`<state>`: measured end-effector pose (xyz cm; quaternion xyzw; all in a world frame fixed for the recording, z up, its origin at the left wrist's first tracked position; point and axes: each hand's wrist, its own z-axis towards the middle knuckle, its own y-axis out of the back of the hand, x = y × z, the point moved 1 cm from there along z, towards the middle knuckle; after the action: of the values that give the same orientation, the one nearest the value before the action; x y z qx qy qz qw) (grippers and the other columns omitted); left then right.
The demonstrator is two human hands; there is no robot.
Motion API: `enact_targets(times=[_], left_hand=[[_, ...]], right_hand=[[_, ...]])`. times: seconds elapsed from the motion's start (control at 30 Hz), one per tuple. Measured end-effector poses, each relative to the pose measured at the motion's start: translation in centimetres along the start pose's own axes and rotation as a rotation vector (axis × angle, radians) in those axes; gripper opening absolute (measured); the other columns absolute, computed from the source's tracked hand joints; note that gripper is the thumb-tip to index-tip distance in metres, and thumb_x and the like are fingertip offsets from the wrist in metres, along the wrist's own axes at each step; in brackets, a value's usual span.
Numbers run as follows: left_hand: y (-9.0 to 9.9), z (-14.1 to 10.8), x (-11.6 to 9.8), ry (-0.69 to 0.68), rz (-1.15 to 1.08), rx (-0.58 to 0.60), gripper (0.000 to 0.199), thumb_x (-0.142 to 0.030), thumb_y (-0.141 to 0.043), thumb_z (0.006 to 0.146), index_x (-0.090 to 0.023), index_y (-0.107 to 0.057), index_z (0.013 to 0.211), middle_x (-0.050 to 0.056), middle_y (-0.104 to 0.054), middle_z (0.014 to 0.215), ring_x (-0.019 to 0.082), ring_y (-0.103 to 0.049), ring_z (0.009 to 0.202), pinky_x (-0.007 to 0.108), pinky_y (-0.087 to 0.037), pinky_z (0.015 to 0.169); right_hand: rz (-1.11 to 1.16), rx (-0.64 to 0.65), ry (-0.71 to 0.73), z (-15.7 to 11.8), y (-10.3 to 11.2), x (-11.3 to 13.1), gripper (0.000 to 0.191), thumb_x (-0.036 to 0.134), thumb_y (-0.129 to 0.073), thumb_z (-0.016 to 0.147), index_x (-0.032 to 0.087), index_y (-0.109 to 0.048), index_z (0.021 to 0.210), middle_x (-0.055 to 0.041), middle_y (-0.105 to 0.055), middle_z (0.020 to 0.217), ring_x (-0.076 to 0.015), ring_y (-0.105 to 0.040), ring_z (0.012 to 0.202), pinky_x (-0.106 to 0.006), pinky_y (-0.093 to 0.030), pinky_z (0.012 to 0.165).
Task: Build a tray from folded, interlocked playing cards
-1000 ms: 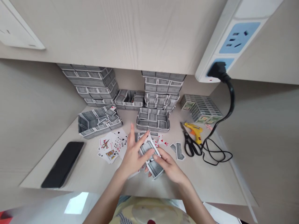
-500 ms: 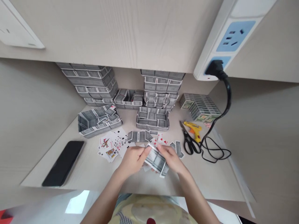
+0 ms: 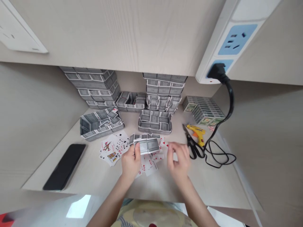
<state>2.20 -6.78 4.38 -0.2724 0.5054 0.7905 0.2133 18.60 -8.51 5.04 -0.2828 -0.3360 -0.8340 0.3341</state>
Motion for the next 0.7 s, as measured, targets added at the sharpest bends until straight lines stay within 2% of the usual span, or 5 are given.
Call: enact_targets(times=[0.13,0.37,0.57,0.63,0.7], left_hand=[[-0.2,-0.2,-0.2,-0.128,0.08,-0.12,0.025,-0.028,-0.037,0.085,-0.016,-0.052,0.068,-0.002,-0.049,0.045,0.011,-0.048,0.04,0.022,-0.032,0.045],[-0.2,-0.7,-0.4,-0.238,-0.035,-0.105,0.022,-0.023,-0.037,0.085,-0.015,-0.052,0.099,0.006,-0.066,0.074,0.015,-0.063,0.062,0.022,-0.043,0.055],[-0.3,-0.9,-0.5,-0.168,-0.059,-0.051,0.019,-0.025,-0.036,0.085,-0.017,-0.053,0.09,0.001,-0.06,0.059,0.013,-0.057,0.049,0.021,-0.037,0.046],[-0.4,-1.0,-0.5,-0.141,-0.057,-0.036,0.017,-0.025,-0.036,0.085,-0.017,-0.051,0.081,-0.002,-0.055,0.051,0.012,-0.053,0.044,0.021,-0.035,0.045],[-0.4,-1.0,-0.5,-0.103,-0.055,-0.02,0.019,-0.026,-0.037,0.085,-0.018,-0.048,0.072,-0.004,-0.048,0.045,0.011,-0.049,0.04,0.021,-0.033,0.043]], right_hand=[[-0.08,0.271,0.231,-1.4,-1.1,1.5,0.037,0.011,-0.044,0.081,0.019,-0.05,0.116,-0.0093,-0.059,0.11,-0.0214,-0.052,0.105,-0.041,-0.043,0.089],[-0.229,0.203,0.1,-1.2,-1.9,1.1,0.043,0.022,-0.047,0.081,0.021,-0.044,0.123,-0.0112,-0.042,0.129,-0.0265,-0.036,0.12,-0.051,-0.035,0.095],[-0.003,0.035,-0.258,-0.1,-1.3,0.0,0.068,0.037,-0.061,0.072,0.022,-0.031,0.13,-0.0138,-0.034,0.134,-0.0285,-0.036,0.12,-0.052,-0.035,0.093],[0.275,0.09,-0.463,0.3,-1.4,-1.0,0.07,0.039,-0.061,0.072,0.023,-0.028,0.132,-0.0135,-0.04,0.13,-0.0258,-0.047,0.111,-0.044,-0.046,0.083],[0.536,0.225,-0.657,0.4,-1.5,-2.0,0.056,0.04,-0.059,0.073,0.02,-0.042,0.122,-0.0122,-0.053,0.117,-0.0242,-0.058,0.096,-0.038,-0.052,0.071]])
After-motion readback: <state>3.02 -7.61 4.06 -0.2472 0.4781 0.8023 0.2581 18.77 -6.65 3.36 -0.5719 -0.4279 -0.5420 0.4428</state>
